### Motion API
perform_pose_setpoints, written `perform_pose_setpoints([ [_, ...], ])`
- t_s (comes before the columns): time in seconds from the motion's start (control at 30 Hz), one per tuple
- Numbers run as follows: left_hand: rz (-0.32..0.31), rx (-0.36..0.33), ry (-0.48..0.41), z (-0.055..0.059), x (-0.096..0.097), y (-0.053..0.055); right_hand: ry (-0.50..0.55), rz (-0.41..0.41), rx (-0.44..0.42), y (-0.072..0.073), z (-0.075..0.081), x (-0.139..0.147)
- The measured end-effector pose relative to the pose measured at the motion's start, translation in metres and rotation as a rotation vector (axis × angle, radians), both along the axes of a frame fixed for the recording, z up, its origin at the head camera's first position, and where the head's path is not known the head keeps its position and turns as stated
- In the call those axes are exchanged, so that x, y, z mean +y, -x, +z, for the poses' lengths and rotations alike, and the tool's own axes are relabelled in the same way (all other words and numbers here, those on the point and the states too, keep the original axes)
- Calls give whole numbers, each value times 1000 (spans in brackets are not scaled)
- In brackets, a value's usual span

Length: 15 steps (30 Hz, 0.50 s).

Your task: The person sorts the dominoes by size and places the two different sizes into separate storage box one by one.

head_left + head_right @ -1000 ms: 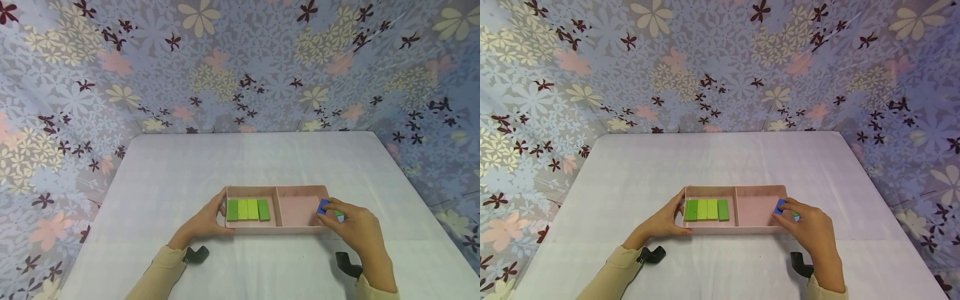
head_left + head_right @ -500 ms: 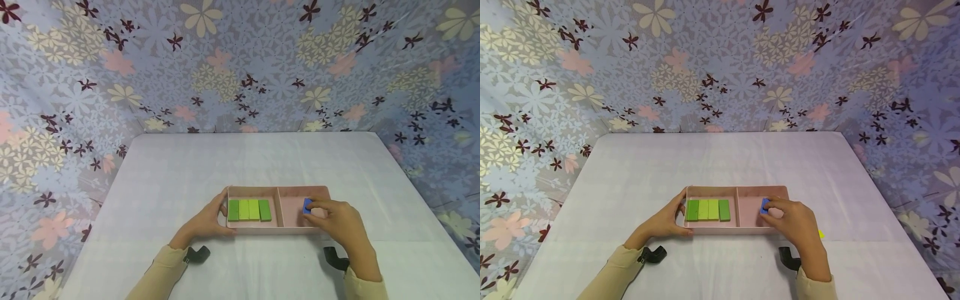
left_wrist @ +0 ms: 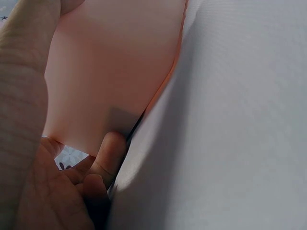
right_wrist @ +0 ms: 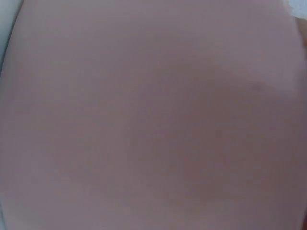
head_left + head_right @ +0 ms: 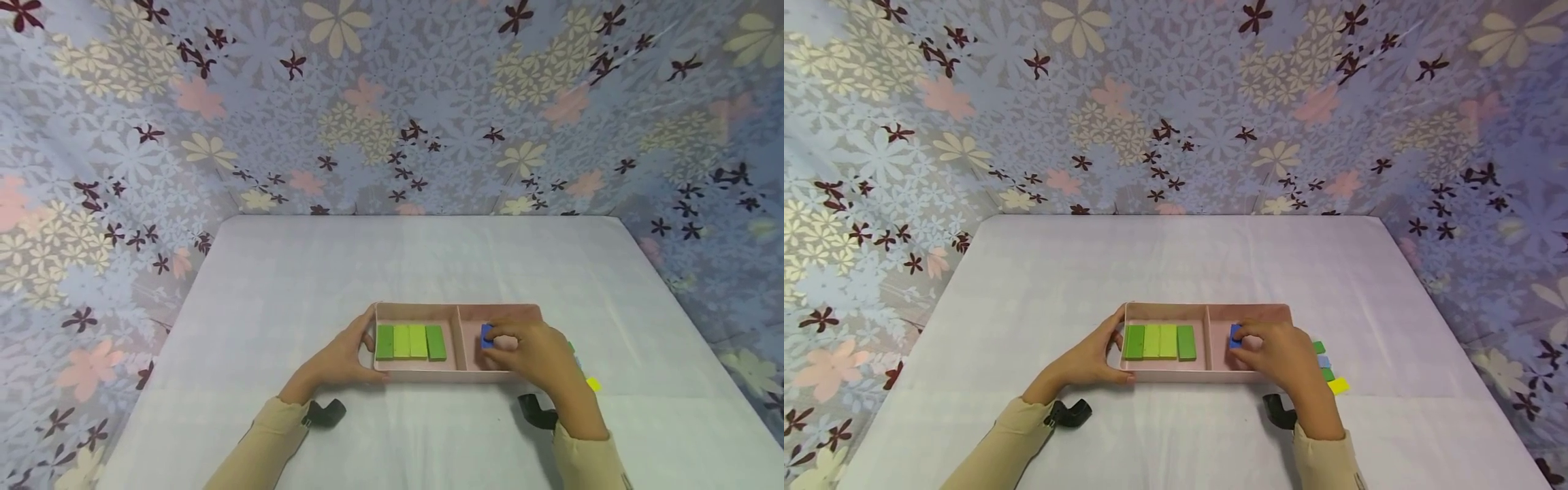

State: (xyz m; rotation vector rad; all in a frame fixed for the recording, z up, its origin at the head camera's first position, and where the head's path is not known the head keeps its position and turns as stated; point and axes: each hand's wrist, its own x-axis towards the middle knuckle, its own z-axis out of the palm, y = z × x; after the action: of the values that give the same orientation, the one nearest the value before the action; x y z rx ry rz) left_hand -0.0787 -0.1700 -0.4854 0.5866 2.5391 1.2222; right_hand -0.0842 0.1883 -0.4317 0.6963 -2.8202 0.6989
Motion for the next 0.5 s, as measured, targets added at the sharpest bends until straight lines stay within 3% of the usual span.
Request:
perform_pose_setpoints([
  [0.37, 5, -12, -1, 1, 0, 0, -34, 96, 0, 13, -5, -17],
  [0.5, -9, -2, -1, 1, -1, 1, -59, 80, -74, 15, -7, -24],
])
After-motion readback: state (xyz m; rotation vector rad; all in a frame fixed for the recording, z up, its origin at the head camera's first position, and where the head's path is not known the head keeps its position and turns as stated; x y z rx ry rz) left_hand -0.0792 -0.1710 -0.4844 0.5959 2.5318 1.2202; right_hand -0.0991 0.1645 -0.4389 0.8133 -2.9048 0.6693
